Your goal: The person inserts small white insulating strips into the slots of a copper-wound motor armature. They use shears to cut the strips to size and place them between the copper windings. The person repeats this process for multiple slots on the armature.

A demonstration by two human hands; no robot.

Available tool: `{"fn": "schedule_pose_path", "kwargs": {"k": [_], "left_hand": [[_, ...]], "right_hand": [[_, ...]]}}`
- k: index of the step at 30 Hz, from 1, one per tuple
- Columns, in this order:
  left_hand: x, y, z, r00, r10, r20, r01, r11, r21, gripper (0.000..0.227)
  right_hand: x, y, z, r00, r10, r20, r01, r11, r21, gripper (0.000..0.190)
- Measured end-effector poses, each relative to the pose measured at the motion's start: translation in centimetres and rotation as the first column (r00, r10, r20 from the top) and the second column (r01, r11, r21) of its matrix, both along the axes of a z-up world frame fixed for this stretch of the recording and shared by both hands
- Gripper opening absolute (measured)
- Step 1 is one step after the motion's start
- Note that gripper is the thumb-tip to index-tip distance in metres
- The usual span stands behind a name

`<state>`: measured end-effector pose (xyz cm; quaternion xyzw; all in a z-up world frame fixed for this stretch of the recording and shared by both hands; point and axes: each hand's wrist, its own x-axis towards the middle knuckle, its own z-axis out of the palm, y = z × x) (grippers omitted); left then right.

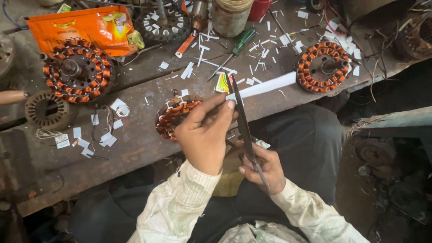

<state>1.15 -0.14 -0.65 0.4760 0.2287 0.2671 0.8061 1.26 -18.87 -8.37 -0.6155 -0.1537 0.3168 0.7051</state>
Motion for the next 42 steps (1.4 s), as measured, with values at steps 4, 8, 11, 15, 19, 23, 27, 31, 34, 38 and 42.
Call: {"fn": "schedule_pose_path", "kwargs": {"k": [4, 8, 11, 15, 19, 23, 27, 31, 34, 38, 42], "left_hand": [[0.6, 0.2, -0.6, 1.000, -0.020, -0.011, 0.020, 0.999, -0.040, 0.025], [0.7, 0.3, -1.2, 0.998, -0.035, 0.045, 0.039, 0.995, -0.094, 0.026], [0.6, 0.4, -1.4, 0.994, -0.059, 0.096, 0.066, 0.996, -0.062, 0.028], [-0.1, 1.0, -0.6, 0.985, -0.055, 0.162, 0.059, 0.998, -0.023, 0.033], [-2.1, 4.5, 0.8, 0.979, 0.045, 0.198, -0.038, 0.999, -0.036, 0.032], [-4.7, 10.0, 2.1, 0.938, 0.175, 0.299, -0.233, 0.958, 0.168, 0.018], [-4.5, 11.9, 2.5, 0.903, 0.238, 0.358, -0.268, 0.963, 0.038, 0.021], [-3.8, 11.5, 2.4, 0.931, 0.189, 0.313, -0.193, 0.981, -0.018, 0.014], [-3.3, 11.0, 1.8, 0.943, 0.169, 0.287, -0.189, 0.981, 0.042, 0.012], [-2.6, 10.6, 0.3, 0.959, 0.077, 0.273, -0.120, 0.983, 0.142, 0.014], [-1.8, 9.6, 0.0, 0.977, -0.026, 0.213, 0.011, 0.998, 0.069, 0.015]], "right_hand": [[0.3, 0.1, -0.3, 0.994, -0.015, 0.110, 0.025, 0.995, -0.092, 0.061], [0.4, 0.6, 0.0, 0.997, -0.074, -0.005, 0.074, 0.997, 0.026, 0.067], [0.9, 0.8, 1.1, 0.981, -0.189, 0.049, 0.189, 0.982, 0.007, 0.070], [4.4, 0.3, 3.4, 0.892, -0.375, 0.251, 0.430, 0.875, -0.221, 0.060], [8.6, -0.6, 4.0, 0.841, -0.342, 0.419, 0.511, 0.758, -0.405, 0.058], [9.0, -0.9, 2.2, 0.621, 0.087, 0.779, 0.620, 0.553, -0.556, 0.052], [9.9, 0.2, 0.9, 0.474, 0.336, 0.814, 0.662, 0.474, -0.581, 0.045], [10.7, 2.3, 2.0, 0.466, 0.558, 0.686, 0.691, 0.255, -0.676, 0.044], [10.5, 4.6, 4.7, 0.409, 0.595, 0.691, 0.704, 0.276, -0.654, 0.034], [10.4, 8.3, 10.3, 0.326, 0.435, 0.839, 0.423, 0.726, -0.542, 0.028], [9.4, 12.5, 12.9, 0.472, 0.263, 0.841, -0.019, 0.957, -0.289, 0.029]]}}
